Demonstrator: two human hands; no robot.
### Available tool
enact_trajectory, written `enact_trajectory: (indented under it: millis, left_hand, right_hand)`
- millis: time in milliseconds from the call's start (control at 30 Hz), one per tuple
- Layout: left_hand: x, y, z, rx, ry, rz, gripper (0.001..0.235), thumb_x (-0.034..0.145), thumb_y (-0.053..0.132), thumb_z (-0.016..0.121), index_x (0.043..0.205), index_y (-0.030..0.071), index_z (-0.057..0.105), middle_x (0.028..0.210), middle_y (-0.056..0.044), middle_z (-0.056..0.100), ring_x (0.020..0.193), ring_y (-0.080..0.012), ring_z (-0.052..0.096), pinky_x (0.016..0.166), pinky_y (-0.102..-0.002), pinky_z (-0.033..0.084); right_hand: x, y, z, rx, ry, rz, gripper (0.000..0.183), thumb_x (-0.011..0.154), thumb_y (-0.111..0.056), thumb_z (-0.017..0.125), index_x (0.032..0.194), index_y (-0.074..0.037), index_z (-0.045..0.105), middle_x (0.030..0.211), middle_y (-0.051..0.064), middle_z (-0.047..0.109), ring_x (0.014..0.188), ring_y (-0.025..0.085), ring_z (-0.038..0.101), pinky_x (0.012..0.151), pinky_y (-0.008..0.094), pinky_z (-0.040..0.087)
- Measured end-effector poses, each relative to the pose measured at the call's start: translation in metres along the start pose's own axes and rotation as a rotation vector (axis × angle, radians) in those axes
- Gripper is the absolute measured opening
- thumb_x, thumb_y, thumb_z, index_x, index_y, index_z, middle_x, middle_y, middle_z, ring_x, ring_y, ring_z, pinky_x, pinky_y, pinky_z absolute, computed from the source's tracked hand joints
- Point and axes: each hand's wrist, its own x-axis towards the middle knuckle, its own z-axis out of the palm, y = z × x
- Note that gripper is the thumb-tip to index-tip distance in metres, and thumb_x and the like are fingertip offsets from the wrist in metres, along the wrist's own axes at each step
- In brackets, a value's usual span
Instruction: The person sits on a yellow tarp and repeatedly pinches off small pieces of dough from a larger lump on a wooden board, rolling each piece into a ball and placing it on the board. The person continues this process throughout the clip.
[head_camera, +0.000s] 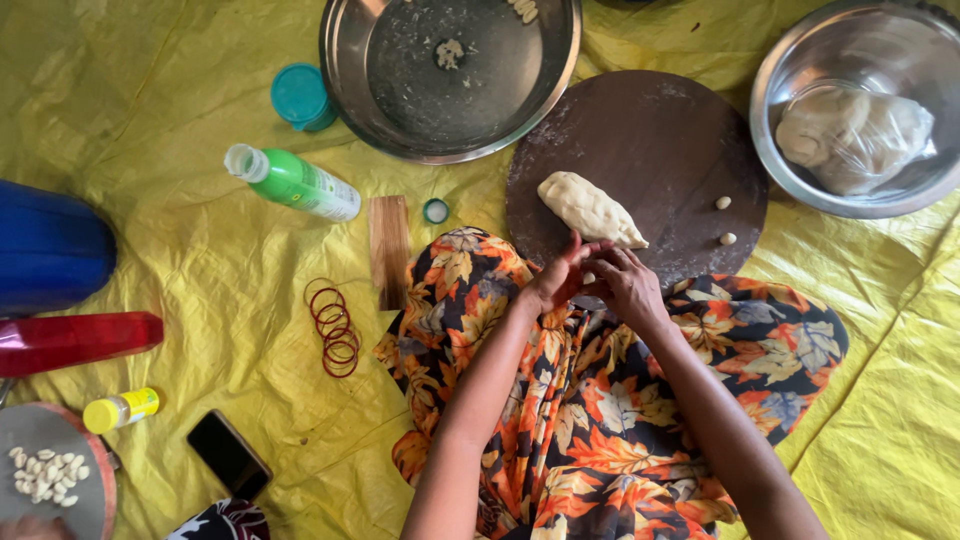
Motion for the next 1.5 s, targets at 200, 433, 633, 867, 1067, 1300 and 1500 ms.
enact_trajectory:
  millis: [200, 433, 633, 867, 1067, 1300, 1500]
  left_hand:
    - [-0.01, 0.008, 0.011, 0.018, -0.061, -0.003, 0.111, 0.076, 0.091, 0.043, 0.158, 0.016, 0.033, 0.138, -0.013, 0.061, 0.122, -0.0251, 0.062, 0.1, -0.04, 0.051]
    - [0.028, 0.005, 0.001, 0.572, 0.144, 0.409, 0.062, 0.098, 0.047, 0.068, 0.145, 0.008, 0.056, 0.136, -0.013, 0.068, 0.125, -0.0245, 0.064, 0.111, -0.039, 0.05]
    - [0.069, 0.031, 0.021, 1.895, 0.408, 0.343, 0.076, 0.076, 0.043, 0.086, 0.141, 0.026, 0.052, 0.159, -0.012, 0.038, 0.155, -0.0331, 0.02, 0.127, -0.06, 0.012]
    - [0.071, 0.043, 0.028, 2.168, 0.455, -0.127, 0.132, 0.062, 0.071, 0.085, 0.165, 0.031, 0.012, 0.17, -0.021, -0.014, 0.156, -0.0394, -0.018, 0.123, -0.065, -0.01]
    - [0.082, 0.044, 0.033, 2.231, 0.405, -0.379, 0.137, 0.066, 0.067, 0.086, 0.167, 0.032, 0.0, 0.167, -0.024, -0.023, 0.152, -0.042, -0.026, 0.118, -0.067, -0.014]
    - [0.084, 0.055, 0.043, 2.187, 0.352, -0.509, 0.141, 0.068, 0.066, 0.085, 0.166, 0.03, -0.009, 0.165, -0.026, -0.029, 0.149, -0.0438, -0.032, 0.115, -0.07, -0.016]
    - [0.083, 0.059, 0.05, 2.191, 0.329, -0.554, 0.142, 0.067, 0.064, 0.087, 0.166, 0.03, -0.009, 0.165, -0.027, -0.029, 0.148, -0.0457, -0.033, 0.115, -0.071, -0.016]
  right_hand:
    - [-0.017, 0.076, -0.02, 0.14, 0.043, 0.24, 0.012, 0.096, -0.015, 0.073, 0.108, -0.012, 0.076, 0.112, 0.006, 0.076, 0.084, 0.014, 0.076, 0.072, 0.024, 0.066]
    - [-0.045, 0.179, -0.064, 0.301, 0.56, 0.624, 0.013, 0.102, -0.011, 0.081, 0.111, -0.004, 0.078, 0.094, 0.011, 0.078, 0.081, 0.016, 0.074, 0.075, 0.028, 0.062]
    - [-0.042, 0.199, -0.052, 0.555, 0.651, 0.772, 0.022, 0.095, -0.005, 0.075, 0.117, -0.004, 0.077, 0.092, 0.012, 0.077, 0.075, 0.013, 0.072, 0.069, 0.024, 0.059]
    - [-0.037, 0.214, -0.039, 0.509, 0.523, 0.714, 0.039, 0.093, 0.005, 0.063, 0.13, -0.002, 0.071, 0.108, 0.014, 0.076, 0.093, 0.017, 0.075, 0.085, 0.028, 0.061]
    - [-0.013, 0.223, -0.034, 0.223, 0.443, 0.504, 0.061, 0.087, 0.017, 0.053, 0.145, -0.002, 0.061, 0.145, 0.019, 0.062, 0.121, 0.025, 0.067, 0.104, 0.034, 0.056]
    - [0.015, 0.19, -0.046, 0.016, 0.25, 0.412, 0.064, 0.088, 0.006, 0.065, 0.15, -0.002, 0.056, 0.153, 0.017, 0.054, 0.134, 0.036, 0.054, 0.111, 0.044, 0.044]
    - [0.015, 0.173, -0.055, -0.088, 0.228, 0.586, 0.032, 0.089, -0.016, 0.082, 0.121, -0.01, 0.076, 0.12, 0.012, 0.068, 0.117, 0.032, 0.059, 0.101, 0.045, 0.049]
